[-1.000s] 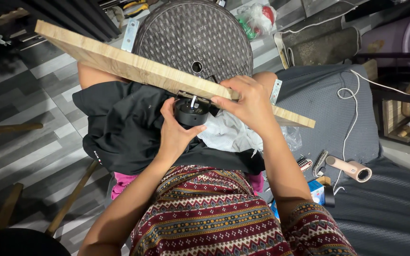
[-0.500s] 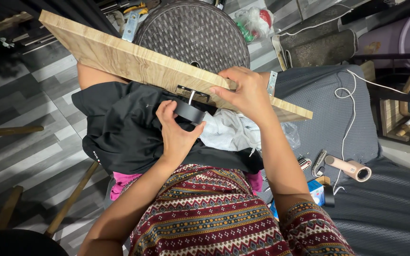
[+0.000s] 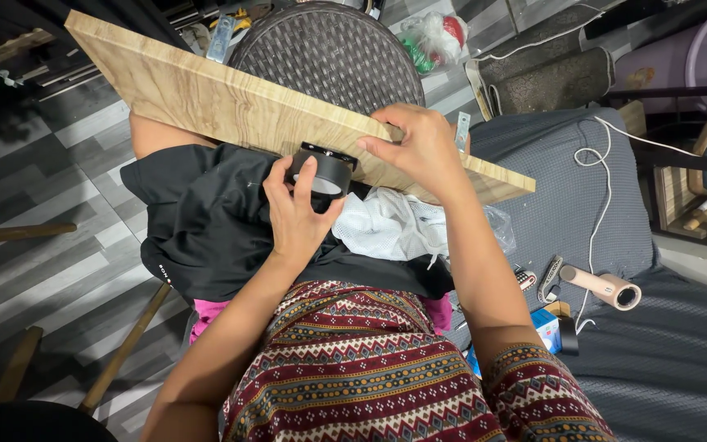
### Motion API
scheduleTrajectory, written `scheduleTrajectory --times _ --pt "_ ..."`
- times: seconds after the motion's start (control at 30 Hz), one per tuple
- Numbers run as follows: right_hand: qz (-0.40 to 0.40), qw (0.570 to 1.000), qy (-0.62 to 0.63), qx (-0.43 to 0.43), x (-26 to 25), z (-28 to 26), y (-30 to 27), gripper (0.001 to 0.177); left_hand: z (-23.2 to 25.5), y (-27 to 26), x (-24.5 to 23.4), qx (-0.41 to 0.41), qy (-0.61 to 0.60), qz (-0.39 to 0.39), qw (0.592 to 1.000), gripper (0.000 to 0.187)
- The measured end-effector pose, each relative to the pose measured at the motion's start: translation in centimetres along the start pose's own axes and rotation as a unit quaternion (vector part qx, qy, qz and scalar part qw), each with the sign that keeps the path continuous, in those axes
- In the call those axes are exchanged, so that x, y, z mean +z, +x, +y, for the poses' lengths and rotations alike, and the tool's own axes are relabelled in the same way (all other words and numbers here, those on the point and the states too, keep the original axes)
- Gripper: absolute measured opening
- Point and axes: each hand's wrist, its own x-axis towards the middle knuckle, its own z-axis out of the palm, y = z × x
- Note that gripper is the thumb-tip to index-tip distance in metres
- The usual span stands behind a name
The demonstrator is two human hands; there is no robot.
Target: The person attaches a light fixture and a circular bracket to a wooden board, secures the assembly with a long wooden piece, and then prepares electrical wires by removing them from a plastic bag.
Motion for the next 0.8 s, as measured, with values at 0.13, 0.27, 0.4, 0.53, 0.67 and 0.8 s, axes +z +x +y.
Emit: scheduleTrajectory --times 0.13,0.27,0.4,0.53,0.67,0.8 --pt "-0.015 0.999 0.028 0.021 -0.1 1.6 1.1 0.036 0.2 1.3 -0.1 0.020 0.020 -0.017 0.999 0.099" --pt "0.000 1.000 -0.008 -0.015 0.1 4.1 2.9 0.042 0.1 3.3 0.2 0.025 0.046 -0.032 0.998 0.103" --pt "-0.021 1.000 -0.003 -0.001 0.6 6.9 5.3 0.045 0.4 5.6 0.7 0.017 0.086 -0.071 0.994 0.106" --pt "-0.030 1.000 -0.002 -0.007 1.7 8.9 7.3 0.046 0.5 7.7 1.1 0.005 0.101 -0.104 0.989 0.110" --pt "-0.045 0.998 0.024 0.022 2.1 9.8 7.9 0.046 0.1 8.6 2.0 -0.009 0.058 -0.107 0.993 0.111" --pt "-0.046 0.998 0.024 0.039 2.3 9.8 8.0 0.046 -0.5 8.5 2.5 -0.040 0.016 -0.107 0.993 0.110"
